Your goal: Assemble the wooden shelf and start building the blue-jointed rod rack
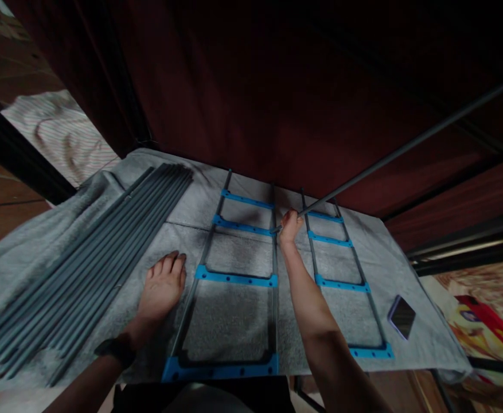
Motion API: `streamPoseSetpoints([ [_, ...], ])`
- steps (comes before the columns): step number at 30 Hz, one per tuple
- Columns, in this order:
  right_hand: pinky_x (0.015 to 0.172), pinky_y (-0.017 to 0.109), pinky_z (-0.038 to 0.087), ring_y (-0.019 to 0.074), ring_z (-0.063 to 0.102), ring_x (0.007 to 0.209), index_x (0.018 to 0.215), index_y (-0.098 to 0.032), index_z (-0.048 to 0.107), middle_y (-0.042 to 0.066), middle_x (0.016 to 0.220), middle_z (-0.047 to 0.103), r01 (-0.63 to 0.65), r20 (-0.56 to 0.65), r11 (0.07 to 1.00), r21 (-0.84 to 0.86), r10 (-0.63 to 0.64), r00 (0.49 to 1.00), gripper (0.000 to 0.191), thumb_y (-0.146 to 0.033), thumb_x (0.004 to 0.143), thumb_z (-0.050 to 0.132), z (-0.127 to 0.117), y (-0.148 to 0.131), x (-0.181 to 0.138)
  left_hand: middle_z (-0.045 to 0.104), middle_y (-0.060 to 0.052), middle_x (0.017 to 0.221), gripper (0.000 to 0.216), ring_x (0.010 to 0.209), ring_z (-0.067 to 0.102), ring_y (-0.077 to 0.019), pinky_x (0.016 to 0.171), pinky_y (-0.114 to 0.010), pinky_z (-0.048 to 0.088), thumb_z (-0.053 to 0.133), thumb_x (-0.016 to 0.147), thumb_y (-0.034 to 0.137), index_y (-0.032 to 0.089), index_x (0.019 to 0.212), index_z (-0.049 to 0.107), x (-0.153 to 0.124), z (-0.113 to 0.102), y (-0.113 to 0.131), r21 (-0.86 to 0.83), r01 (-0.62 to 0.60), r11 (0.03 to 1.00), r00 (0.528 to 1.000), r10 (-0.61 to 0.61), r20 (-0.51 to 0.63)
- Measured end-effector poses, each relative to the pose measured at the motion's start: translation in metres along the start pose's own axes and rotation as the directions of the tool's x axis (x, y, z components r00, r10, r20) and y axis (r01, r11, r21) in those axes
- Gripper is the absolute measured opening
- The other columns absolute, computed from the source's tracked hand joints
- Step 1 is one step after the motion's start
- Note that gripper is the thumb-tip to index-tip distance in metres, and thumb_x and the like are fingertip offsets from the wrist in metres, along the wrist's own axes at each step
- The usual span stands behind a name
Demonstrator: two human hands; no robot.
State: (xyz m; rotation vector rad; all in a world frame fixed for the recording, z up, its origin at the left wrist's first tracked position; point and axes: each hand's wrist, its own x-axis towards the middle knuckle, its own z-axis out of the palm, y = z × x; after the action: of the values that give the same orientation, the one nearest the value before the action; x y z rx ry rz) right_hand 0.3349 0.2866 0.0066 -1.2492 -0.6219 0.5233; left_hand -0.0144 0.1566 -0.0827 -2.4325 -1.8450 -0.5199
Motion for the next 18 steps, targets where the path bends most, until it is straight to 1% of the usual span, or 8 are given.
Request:
streamPoseSetpoints([
  [4,0.042,0.022,0.022,0.0083,0.024,0.044,0.053,-0.026,0.025,-0.008,0.046,0.025,-0.001,0.032,0.999,-0.039,0.002,0.999,0.037,-0.042,0.079,0.047,0.000,0.001,-0.004,0.059,-0.021,0.136,0.047,0.118,0.055,-0.0378,0.094,-0.051,0.042,0.034,0.098,0.032,0.012,0.134,0.058,0.001,-0.004,0.002,-0.020,0.006,1.000,1.000,-0.006,0.001],
  [8,0.042,0.022,0.022,0.0075,0.024,0.043,0.053,-0.025,0.027,-0.009,0.047,0.026,0.043,0.099,0.998,0.034,-0.046,0.994,0.037,-0.039,0.078,0.051,-0.002,0.007,-0.003,0.058,-0.022,0.137,0.048,0.119,0.055,-0.0385,0.096,-0.052,0.042,0.035,0.098,0.033,0.012,0.134,0.058,0.001,-0.001,0.001,-0.045,0.021,0.999,1.000,-0.021,0.010],
  [12,0.041,0.022,0.022,0.0068,0.024,0.041,0.052,-0.025,0.029,-0.009,0.047,0.028,0.044,0.120,0.996,0.077,-0.053,0.991,0.037,-0.036,0.077,0.054,-0.002,0.011,0.001,0.057,-0.021,0.139,0.048,0.120,0.054,-0.0389,0.097,-0.052,0.041,0.034,0.099,0.032,0.012,0.136,0.058,-0.001,0.003,0.000,-0.051,0.026,0.998,1.000,-0.025,0.017],
  [16,0.040,0.022,0.021,0.0072,0.024,0.041,0.053,-0.025,0.027,-0.009,0.046,0.027,0.004,0.129,1.000,-0.015,-0.002,0.992,0.039,-0.037,0.082,0.050,0.002,0.010,0.006,0.057,-0.020,0.140,0.047,0.121,0.053,-0.0392,0.097,-0.053,0.040,0.035,0.099,0.032,0.013,0.136,0.058,-0.001,0.005,-0.001,-0.071,0.046,0.996,0.999,-0.045,0.018],
  [18,0.040,0.022,0.022,0.0073,0.025,0.041,0.054,-0.025,0.027,-0.009,0.047,0.028,0.009,0.129,0.998,-0.062,-0.001,0.992,0.039,-0.037,0.083,0.049,0.004,0.011,0.008,0.056,-0.020,0.141,0.047,0.123,0.053,-0.0395,0.098,-0.054,0.040,0.036,0.099,0.032,0.013,0.137,0.058,-0.001,0.006,-0.001,-0.098,0.052,0.994,0.998,-0.050,0.022],
])
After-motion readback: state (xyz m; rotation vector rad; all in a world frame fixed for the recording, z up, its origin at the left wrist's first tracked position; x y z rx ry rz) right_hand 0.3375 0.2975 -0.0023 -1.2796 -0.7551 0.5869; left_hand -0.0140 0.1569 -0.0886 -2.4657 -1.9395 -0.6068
